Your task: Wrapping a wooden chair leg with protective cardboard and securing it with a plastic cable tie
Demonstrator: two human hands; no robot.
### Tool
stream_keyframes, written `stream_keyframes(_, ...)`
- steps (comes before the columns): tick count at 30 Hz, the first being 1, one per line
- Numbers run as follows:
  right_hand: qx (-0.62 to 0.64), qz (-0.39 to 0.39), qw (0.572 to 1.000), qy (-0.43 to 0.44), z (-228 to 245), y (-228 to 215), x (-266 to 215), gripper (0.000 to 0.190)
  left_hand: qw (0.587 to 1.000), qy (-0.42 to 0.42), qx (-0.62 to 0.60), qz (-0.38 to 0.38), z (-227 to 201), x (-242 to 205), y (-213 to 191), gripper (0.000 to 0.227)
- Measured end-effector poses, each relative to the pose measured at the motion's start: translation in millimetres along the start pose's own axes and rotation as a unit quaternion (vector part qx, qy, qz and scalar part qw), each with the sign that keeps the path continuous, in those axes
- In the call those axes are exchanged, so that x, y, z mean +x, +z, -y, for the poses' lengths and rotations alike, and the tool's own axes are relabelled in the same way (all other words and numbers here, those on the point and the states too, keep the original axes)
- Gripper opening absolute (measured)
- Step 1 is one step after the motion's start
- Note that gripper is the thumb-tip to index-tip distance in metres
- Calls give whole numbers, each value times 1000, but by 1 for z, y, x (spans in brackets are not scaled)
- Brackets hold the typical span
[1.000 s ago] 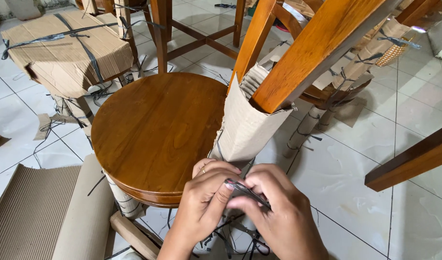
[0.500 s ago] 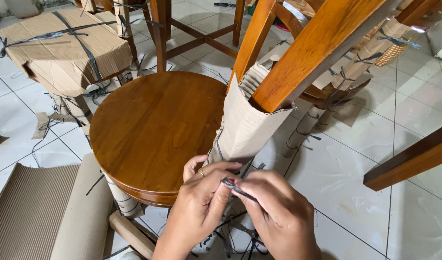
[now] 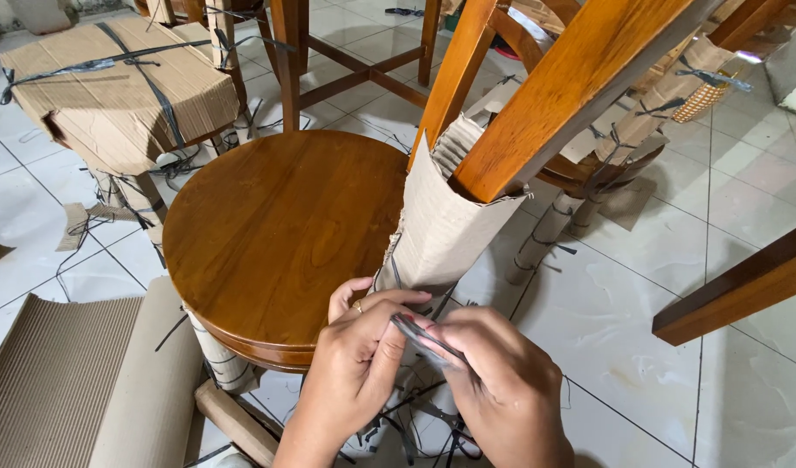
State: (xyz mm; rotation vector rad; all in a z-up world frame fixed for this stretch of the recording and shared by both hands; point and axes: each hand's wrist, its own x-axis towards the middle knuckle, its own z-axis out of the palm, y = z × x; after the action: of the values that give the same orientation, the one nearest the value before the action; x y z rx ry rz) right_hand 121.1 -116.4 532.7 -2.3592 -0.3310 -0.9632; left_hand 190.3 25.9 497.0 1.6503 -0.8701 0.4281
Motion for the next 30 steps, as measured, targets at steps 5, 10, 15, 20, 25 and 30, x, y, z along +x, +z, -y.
stream_keyframes(5, 27, 32, 998, -40, -5, 1, 3, 20, 995, -18, 69, -64, -4, 1, -1, 16)
stream_keyframes(10, 20, 40, 998, -47, -2, 12, 3, 26, 975, 40, 189, -106, -10, 6, -5, 12)
stream_keyframes(15, -43, 94, 995, 3, -10, 12, -5, 27, 968, 52, 211, -128, -5, 1, -5, 21)
stream_keyframes(20, 59, 136, 988, 36, -10, -1, 4, 17, 979, -115, 24, -164, -3, -4, -37, 11)
stream_keyframes(25, 103, 135, 984, 47, -9, -1, 5, 9, 896, -351, -258, 82, 15, -9, -24, 44)
stream_keyframes(30, 104, 125, 985, 55, -7, -5, 6, 6, 892, -330, -307, 14, 31, -18, -16, 14)
